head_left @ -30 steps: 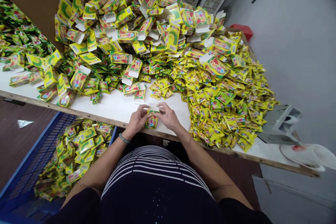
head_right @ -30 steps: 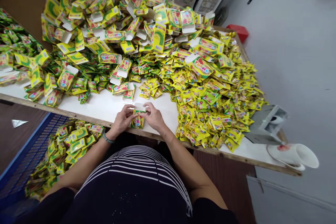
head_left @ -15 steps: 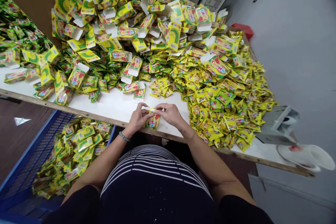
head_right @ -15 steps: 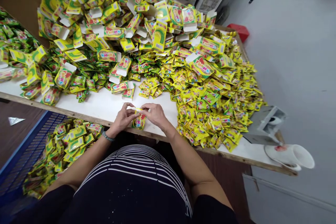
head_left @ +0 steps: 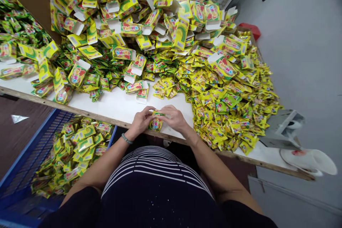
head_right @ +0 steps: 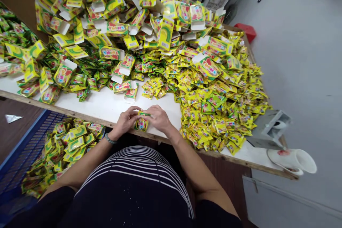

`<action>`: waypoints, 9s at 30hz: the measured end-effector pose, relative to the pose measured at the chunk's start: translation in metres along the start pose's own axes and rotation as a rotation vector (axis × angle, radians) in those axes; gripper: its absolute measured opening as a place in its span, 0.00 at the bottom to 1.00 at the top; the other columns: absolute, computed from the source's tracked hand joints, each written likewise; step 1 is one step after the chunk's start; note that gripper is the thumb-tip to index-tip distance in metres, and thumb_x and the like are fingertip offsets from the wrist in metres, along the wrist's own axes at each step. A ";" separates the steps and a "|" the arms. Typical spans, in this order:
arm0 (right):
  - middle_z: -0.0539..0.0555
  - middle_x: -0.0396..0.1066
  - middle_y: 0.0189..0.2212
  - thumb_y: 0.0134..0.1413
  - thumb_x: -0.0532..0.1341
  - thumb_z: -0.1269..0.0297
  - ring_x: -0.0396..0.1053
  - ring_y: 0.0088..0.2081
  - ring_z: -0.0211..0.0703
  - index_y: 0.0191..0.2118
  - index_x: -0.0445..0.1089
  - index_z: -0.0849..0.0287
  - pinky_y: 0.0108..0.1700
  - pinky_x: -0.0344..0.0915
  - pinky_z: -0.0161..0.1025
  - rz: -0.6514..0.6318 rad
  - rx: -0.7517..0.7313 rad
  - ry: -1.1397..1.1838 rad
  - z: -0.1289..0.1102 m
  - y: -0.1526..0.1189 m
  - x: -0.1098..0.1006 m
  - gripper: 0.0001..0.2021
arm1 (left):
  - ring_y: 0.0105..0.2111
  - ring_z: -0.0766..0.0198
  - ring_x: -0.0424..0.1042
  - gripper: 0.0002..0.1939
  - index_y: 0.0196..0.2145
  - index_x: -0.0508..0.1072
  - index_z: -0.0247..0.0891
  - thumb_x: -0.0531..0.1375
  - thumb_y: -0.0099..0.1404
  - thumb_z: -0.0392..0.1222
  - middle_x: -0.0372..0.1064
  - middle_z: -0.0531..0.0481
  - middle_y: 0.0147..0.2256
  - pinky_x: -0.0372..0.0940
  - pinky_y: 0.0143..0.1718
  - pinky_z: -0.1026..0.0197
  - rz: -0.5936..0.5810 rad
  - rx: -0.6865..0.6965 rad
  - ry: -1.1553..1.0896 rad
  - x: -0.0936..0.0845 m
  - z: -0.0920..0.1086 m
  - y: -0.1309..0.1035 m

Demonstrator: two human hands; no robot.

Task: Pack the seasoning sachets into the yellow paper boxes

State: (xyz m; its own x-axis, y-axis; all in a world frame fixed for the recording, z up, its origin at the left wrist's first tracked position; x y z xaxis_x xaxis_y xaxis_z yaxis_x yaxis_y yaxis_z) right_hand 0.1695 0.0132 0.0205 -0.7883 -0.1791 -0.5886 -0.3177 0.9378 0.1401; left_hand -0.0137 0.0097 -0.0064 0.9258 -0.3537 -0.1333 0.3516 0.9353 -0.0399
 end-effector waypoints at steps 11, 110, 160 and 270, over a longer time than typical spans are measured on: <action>0.57 0.79 0.45 0.64 0.58 0.63 0.75 0.46 0.45 0.47 0.76 0.57 0.51 0.70 0.40 0.271 0.009 -0.128 -0.002 -0.017 0.028 0.12 | 0.26 0.66 0.68 0.18 0.47 0.69 0.41 0.59 0.64 0.52 0.70 0.55 0.26 0.62 0.29 0.65 -0.012 0.021 0.212 -0.003 0.009 0.006; 0.49 0.69 0.22 0.46 0.64 0.48 0.64 0.26 0.38 0.27 0.74 0.59 0.29 0.58 0.35 0.042 0.354 0.201 0.009 0.039 0.012 0.17 | 0.28 0.66 0.74 0.27 0.40 0.75 0.34 0.75 0.43 0.46 0.78 0.49 0.34 0.67 0.32 0.65 -0.008 -0.385 -0.344 -0.038 0.007 0.021; 0.53 0.76 0.35 0.51 0.64 0.57 0.73 0.37 0.45 0.46 0.68 0.55 0.40 0.67 0.40 0.208 0.245 0.147 -0.005 0.033 0.005 0.17 | 0.32 0.61 0.76 0.33 0.47 0.75 0.34 0.76 0.42 0.45 0.79 0.47 0.37 0.70 0.38 0.59 0.035 -0.360 -0.531 -0.013 -0.007 0.016; 0.59 0.74 0.45 0.59 0.58 0.71 0.66 0.48 0.53 0.51 0.73 0.56 0.52 0.63 0.47 0.128 0.038 -0.380 -0.005 0.062 0.029 0.16 | 0.31 0.54 0.69 0.12 0.29 0.76 0.39 0.67 0.53 0.50 0.70 0.44 0.26 0.60 0.32 0.59 0.269 -0.051 0.878 -0.064 0.025 0.035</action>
State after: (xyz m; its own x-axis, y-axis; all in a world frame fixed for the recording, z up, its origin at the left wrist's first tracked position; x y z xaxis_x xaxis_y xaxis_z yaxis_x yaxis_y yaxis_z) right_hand 0.1246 0.0645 0.0166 -0.5671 0.0560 -0.8218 -0.2046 0.9569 0.2063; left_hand -0.0569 0.0644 0.0251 0.5306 -0.0094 -0.8476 0.1141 0.9916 0.0605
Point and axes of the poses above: each hand's wrist, its own y-axis towards the middle knuckle, its own x-axis out of the palm, z = x × y, the point moved 3 cm from there along y, towards the middle knuckle
